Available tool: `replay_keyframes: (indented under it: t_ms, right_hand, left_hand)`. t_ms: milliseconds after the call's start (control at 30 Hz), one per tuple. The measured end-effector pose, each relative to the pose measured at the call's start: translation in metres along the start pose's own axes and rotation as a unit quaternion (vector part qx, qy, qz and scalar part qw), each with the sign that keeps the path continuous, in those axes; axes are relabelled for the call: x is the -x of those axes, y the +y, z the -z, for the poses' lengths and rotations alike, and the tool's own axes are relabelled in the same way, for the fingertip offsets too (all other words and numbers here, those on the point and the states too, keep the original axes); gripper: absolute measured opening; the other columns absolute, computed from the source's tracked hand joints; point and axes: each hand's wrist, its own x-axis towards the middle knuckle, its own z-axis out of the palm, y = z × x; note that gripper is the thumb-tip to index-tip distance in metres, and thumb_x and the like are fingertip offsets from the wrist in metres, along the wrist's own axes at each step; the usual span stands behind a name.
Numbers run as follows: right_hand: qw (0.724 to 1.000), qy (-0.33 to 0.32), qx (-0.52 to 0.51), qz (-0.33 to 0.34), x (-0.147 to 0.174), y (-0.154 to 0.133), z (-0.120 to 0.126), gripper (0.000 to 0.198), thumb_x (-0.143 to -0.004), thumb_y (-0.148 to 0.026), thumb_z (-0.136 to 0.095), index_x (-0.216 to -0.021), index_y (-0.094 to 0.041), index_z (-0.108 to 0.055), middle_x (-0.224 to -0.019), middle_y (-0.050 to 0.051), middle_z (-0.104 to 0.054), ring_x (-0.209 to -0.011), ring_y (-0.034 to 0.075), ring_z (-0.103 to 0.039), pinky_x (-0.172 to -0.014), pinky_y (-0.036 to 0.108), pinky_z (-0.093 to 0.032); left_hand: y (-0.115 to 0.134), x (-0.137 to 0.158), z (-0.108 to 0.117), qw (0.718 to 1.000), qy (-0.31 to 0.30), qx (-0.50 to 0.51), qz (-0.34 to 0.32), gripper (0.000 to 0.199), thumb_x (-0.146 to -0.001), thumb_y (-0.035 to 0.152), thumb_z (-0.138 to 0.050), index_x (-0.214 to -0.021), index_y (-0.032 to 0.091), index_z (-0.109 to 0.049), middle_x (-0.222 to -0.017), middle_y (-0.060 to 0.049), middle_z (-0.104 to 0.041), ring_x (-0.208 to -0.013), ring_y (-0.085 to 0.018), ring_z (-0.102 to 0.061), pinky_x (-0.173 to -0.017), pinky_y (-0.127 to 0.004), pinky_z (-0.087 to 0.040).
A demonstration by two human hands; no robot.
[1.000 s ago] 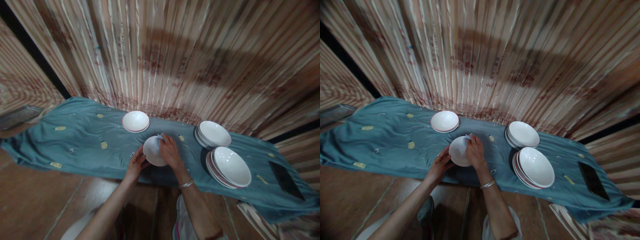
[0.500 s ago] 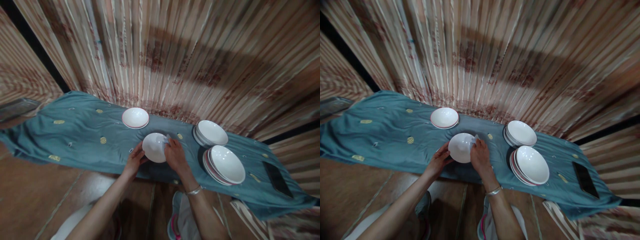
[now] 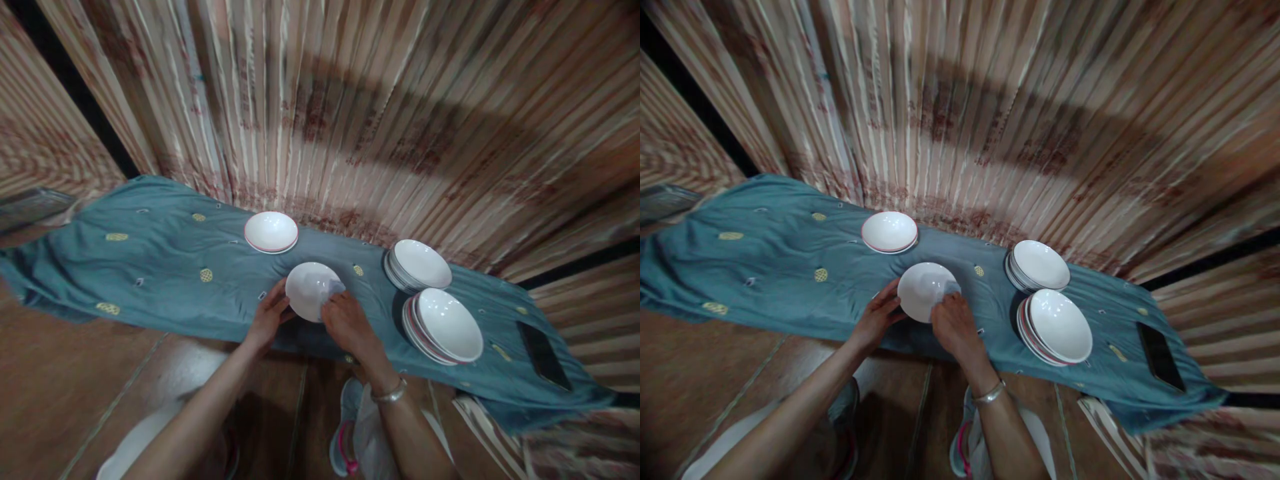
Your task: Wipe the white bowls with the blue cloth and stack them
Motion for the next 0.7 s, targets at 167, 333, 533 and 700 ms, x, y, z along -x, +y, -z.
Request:
replay_keyframes:
  t_ms: [167, 333, 533, 700]
  right_hand:
    - [0.997, -0.022, -0.066, 0.033, -0.005, -0.011, 0.004, 0.037, -0.101, -0.015, -0.039, -0.091, -0.01, -0.074, -0.099, 0.014, -0.075, -0.099, 0.022, -0.067, -0.098, 0.035, -0.045]
    - [0.983, -0.014, -0.177, 0.043, -0.013, -0.022, 0.002, 0.034, -0.102, -0.017, -0.038, -0.101, -0.011, -0.071, -0.11, 0.012, -0.073, -0.105, 0.02, -0.066, -0.098, 0.033, -0.047]
    - [0.96, 0.07, -0.267, 0.038, -0.027, -0.035, -0.019, 0.025, -0.1, -0.018, -0.046, -0.111, -0.015, -0.068, -0.124, 0.012, -0.067, -0.117, 0.022, -0.06, -0.106, 0.036, -0.045]
    - [0.955, 0.14, -0.258, 0.043, -0.042, -0.048, -0.026, 0.028, -0.098, -0.015, -0.044, -0.114, -0.015, -0.066, -0.12, 0.012, -0.065, -0.116, 0.023, -0.059, -0.107, 0.037, -0.046]
  left_hand:
    - [-0.001, -0.001, 0.002, 1.0, 0.004, -0.01, -0.003, 0.063, -0.059, 0.039, -0.084, -0.118, 0.024, -0.069, -0.128, -0.009, -0.066, -0.116, -0.032, -0.06, -0.086, -0.048, -0.058]
    - [-0.002, -0.001, 0.004, 1.0, 0.007, -0.026, 0.002, 0.061, -0.061, 0.038, -0.083, -0.119, 0.025, -0.069, -0.126, -0.007, -0.067, -0.108, -0.028, -0.063, -0.077, -0.036, -0.058]
    - [-0.002, -0.002, 0.004, 1.0, 0.015, -0.006, 0.021, 0.057, -0.068, 0.043, -0.078, -0.122, 0.025, -0.068, -0.126, -0.008, -0.068, -0.112, -0.028, -0.063, -0.068, -0.028, -0.056]
    - [-0.007, -0.006, 0.006, 0.999, 0.05, -0.009, 0.002, 0.047, -0.075, 0.05, -0.071, -0.112, 0.021, -0.071, -0.126, -0.011, -0.068, -0.116, -0.031, -0.061, -0.069, -0.031, -0.057]
